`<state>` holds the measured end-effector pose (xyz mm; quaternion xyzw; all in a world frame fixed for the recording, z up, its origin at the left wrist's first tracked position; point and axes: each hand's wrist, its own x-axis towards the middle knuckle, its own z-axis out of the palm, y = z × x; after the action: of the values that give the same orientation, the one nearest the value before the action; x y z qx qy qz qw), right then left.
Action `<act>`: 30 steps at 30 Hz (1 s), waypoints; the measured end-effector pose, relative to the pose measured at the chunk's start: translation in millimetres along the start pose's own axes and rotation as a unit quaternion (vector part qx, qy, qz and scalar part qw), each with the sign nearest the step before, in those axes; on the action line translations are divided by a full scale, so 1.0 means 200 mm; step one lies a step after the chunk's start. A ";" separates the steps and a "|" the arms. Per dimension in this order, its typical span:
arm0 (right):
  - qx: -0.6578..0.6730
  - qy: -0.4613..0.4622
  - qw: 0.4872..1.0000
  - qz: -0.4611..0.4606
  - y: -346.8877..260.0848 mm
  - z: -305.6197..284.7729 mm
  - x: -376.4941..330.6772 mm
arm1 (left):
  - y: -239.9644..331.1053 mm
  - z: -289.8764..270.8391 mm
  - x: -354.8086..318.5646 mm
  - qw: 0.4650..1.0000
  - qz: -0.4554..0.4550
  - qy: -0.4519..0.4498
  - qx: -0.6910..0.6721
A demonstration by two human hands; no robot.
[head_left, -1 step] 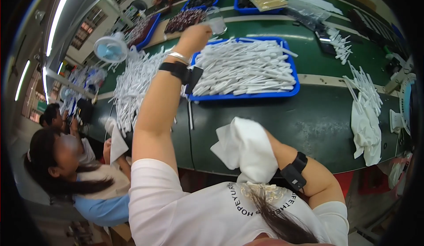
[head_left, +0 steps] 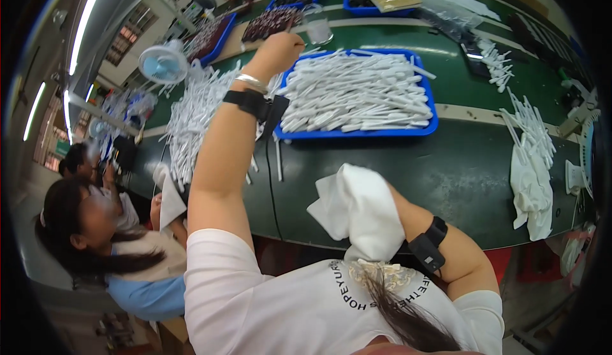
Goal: The person picks up a white plastic part from a pile, wipes it with a cloth, and places it into a blue tray. This process is repeated for several more white plastic parts.
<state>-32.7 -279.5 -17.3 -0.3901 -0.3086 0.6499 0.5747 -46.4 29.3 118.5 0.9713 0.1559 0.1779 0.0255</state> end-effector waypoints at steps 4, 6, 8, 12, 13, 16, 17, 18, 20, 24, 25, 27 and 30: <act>-0.004 -0.029 0.999 -0.013 -0.12 0.05 -0.01 | 0.03 -0.24 -0.41 0.944 -0.200 -0.228 -0.127; 0.103 -0.009 0.993 0.056 -0.13 0.08 -0.01 | -0.03 -0.18 -0.66 0.905 -0.280 -0.275 -0.166; 0.074 -0.016 0.996 0.047 -0.10 0.09 0.00 | -0.08 -0.07 -0.87 0.930 -0.244 -0.253 -0.107; 0.012 -0.005 1.000 0.022 -0.07 0.06 -0.01 | -0.02 0.19 -1.01 0.907 -0.318 -0.135 -0.242; 0.015 -0.002 1.000 0.024 -0.07 0.06 -0.01 | -0.02 0.25 -1.02 0.943 -0.295 -0.070 -0.138; 0.022 0.002 0.999 0.029 -0.05 0.05 -0.01 | -0.04 0.34 -0.99 0.964 -0.264 0.014 -0.024; 0.035 0.003 0.999 0.031 -0.04 0.05 -0.01 | -0.05 0.35 -0.97 0.966 -0.258 0.027 -0.012; 0.049 0.003 0.998 0.032 -0.05 0.05 -0.01 | -0.06 0.36 -0.96 0.967 -0.252 0.038 0.000; 0.018 0.000 1.000 0.019 -0.05 0.06 -0.01 | -0.08 0.34 -1.00 0.959 -0.280 0.001 -0.048; -0.012 0.001 1.000 0.007 -0.07 0.08 -0.02 | -0.03 0.26 -1.06 0.909 -0.357 -0.100 -0.190; 0.015 0.004 1.000 0.024 -0.08 0.07 -0.03 | 0.04 0.21 -1.08 0.884 -0.385 -0.122 -0.235; 0.045 0.006 0.998 0.041 -0.09 0.07 -0.03 | 0.12 0.14 -1.12 0.855 -0.413 -0.145 -0.278; -0.038 -0.018 0.999 -0.008 -0.09 0.07 -0.03 | 0.15 0.08 -1.19 0.789 -0.431 -0.124 -0.420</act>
<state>-35.3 -282.6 5.7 -0.3975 -0.3464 0.6400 0.5589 -242.8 -73.8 25.4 0.7106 0.4634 0.0742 0.5242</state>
